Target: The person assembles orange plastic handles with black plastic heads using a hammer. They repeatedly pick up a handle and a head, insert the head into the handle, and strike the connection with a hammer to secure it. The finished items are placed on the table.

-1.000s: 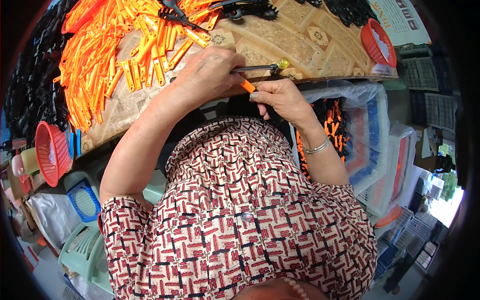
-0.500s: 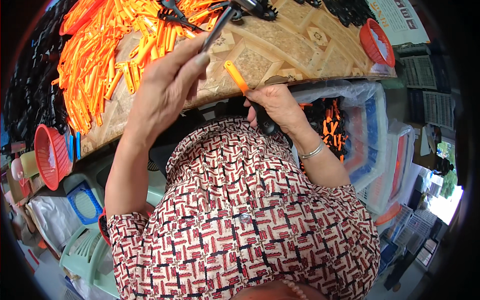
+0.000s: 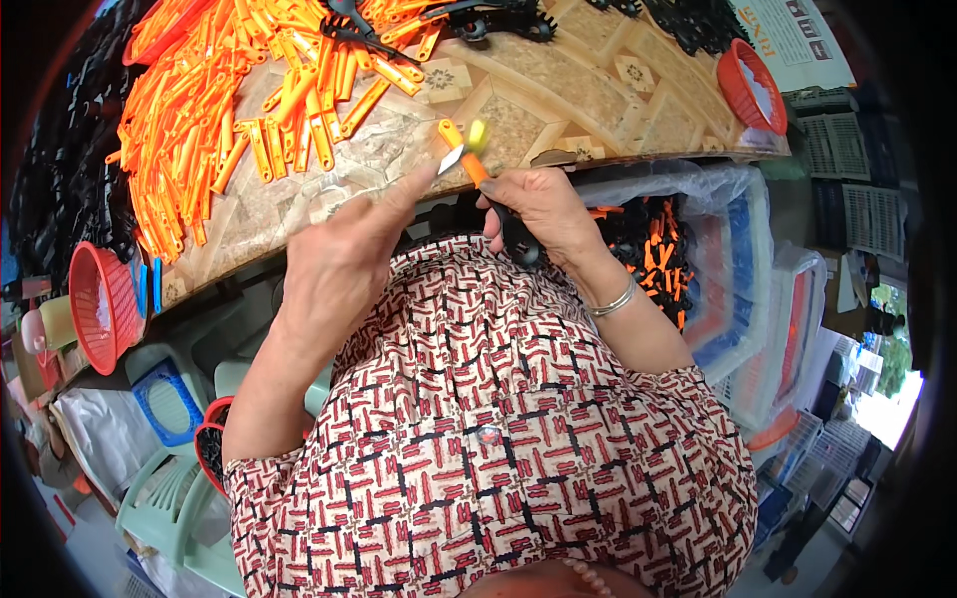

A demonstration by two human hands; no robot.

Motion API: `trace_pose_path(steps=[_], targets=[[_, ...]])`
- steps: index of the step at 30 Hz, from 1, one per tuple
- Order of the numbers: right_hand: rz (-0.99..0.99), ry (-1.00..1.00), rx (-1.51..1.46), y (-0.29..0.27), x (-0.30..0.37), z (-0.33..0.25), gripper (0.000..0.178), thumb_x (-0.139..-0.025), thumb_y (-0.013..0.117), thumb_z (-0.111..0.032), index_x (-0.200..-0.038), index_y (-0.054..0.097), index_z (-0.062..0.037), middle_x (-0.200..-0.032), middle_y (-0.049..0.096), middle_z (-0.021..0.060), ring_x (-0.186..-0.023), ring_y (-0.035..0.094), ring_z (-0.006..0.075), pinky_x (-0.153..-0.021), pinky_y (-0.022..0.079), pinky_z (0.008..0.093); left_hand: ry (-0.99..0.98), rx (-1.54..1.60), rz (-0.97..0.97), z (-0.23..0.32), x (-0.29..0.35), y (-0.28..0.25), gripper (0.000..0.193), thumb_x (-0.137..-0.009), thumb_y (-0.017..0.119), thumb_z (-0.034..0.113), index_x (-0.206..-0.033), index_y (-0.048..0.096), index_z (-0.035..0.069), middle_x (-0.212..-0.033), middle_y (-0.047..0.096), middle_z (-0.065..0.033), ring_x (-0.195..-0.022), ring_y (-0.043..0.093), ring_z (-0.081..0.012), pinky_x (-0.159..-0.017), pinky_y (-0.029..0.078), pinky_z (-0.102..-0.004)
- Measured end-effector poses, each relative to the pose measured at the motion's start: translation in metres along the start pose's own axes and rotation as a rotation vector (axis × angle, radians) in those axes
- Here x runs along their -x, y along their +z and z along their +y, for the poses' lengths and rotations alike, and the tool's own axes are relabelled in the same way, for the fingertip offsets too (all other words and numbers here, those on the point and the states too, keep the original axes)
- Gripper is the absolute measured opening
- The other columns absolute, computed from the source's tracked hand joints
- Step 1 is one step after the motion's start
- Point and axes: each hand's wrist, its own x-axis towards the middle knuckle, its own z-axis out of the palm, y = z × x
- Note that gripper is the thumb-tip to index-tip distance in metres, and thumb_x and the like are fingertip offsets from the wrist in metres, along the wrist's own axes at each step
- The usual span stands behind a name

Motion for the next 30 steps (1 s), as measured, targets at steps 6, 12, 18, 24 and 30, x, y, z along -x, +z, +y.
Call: trace_pose_path(steps=[6, 12, 18, 24, 30], targets=[[-0.007, -0.034, -0.026, -0.004, -0.004, 0.011, 0.025, -0.1, 0.062, -0.016, -0.086, 0.068, 0.0036, -0.064, 0.067, 0.0105, -0.051, 0.064, 0.0158, -0.048, 0.051, 0.0267, 0.11, 0.216, 0.301, -0.012, 0.001, 0.014, 0.05, -0.093, 0.069, 0.01, -0.14, 0.061, 0.026, -0.082, 0.065, -0.0123, -0.064, 0.064, -0.0296, -0.06, 0.052, -0.0427], [-0.104, -0.1, 0.257, -0.043, 0.006, -0.004, 0.028, -0.1, 0.063, -0.019, -0.082, 0.069, 0.0014, -0.062, 0.066, 0.0074, -0.051, 0.061, 0.0144, -0.049, 0.048, 0.0275, -0.081, 0.255, 0.194, -0.025, -0.007, 0.009, 0.048, -0.094, 0.069, 0.014, -0.14, 0.061, 0.025, -0.091, 0.071, -0.0161, -0.075, 0.07, -0.0322, -0.065, 0.054, -0.041], [0.106, 0.079, 1.351, -0.165, 0.071, -0.036, 0.024, -0.094, 0.067, -0.023, -0.092, 0.073, 0.0008, -0.073, 0.07, 0.0088, -0.072, 0.068, 0.0162, -0.065, 0.05, 0.0322, -0.26, 0.029, 0.353, -0.057, -0.052, -0.017, 0.027, -0.093, 0.073, 0.026, -0.117, 0.072, 0.014, -0.063, 0.057, -0.0077, -0.059, 0.063, -0.0178, -0.056, 0.049, -0.0381], [0.446, -0.574, 1.344, -0.129, 0.038, -0.072, 0.021, -0.093, 0.066, -0.023, -0.098, 0.071, -0.0029, -0.082, 0.069, 0.018, -0.079, 0.067, 0.0361, -0.071, 0.05, 0.0421, -0.17, -0.313, 0.217, -0.05, -0.089, -0.005, 0.029, -0.089, 0.072, 0.039, -0.095, 0.072, 0.011, -0.071, 0.066, -0.0158, -0.069, 0.067, -0.0354, -0.063, 0.05, -0.0481], [0.381, -1.432, 1.402, -0.056, -0.088, -0.122, 0.018, -0.092, 0.066, -0.012, -0.107, 0.068, -0.003, -0.089, 0.066, 0.0112, -0.085, 0.064, 0.0298, -0.077, 0.052, 0.0371, -0.093, -0.277, 0.302, -0.063, -0.088, 0.004, 0.026, -0.088, 0.074, 0.034, -0.091, 0.072, 0.008, -0.071, 0.067, -0.0135, -0.067, 0.065, -0.0337, -0.062, 0.049, -0.0437]])
